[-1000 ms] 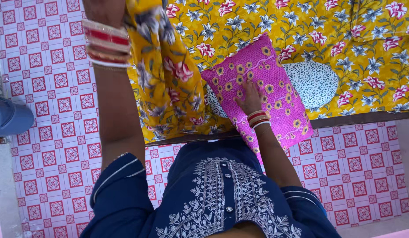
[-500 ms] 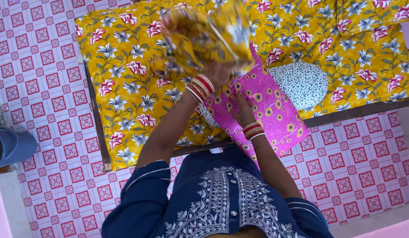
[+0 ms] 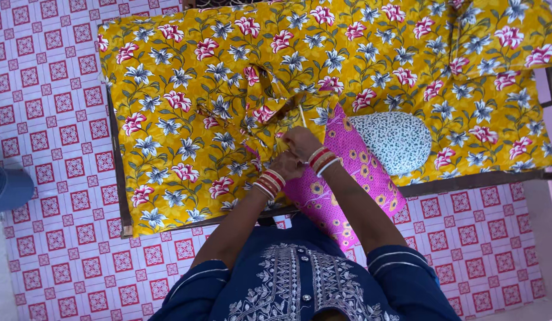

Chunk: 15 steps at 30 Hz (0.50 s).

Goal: The person folds a pillowcase over a pillow, adjusts a blanket and pillows on a bed, and then places a phone and a pamphlet on a shelf.

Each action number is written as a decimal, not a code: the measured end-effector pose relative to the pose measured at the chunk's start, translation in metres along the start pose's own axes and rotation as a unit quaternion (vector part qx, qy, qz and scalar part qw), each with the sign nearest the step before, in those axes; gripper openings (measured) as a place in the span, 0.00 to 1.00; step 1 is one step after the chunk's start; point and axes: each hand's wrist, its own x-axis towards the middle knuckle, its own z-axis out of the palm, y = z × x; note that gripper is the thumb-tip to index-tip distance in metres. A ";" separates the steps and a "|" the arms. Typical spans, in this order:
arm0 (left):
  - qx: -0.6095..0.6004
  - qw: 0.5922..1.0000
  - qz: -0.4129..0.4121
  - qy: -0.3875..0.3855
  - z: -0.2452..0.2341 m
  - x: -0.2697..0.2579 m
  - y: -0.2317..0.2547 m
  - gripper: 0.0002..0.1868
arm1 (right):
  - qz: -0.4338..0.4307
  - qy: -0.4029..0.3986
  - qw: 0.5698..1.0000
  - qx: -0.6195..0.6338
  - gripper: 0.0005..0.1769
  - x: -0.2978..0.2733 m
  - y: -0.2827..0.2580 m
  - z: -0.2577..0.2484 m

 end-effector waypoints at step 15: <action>-0.204 0.918 -0.134 0.314 0.013 -0.022 0.019 0.20 | 0.030 -0.001 0.977 -0.210 0.20 0.022 0.049 -0.026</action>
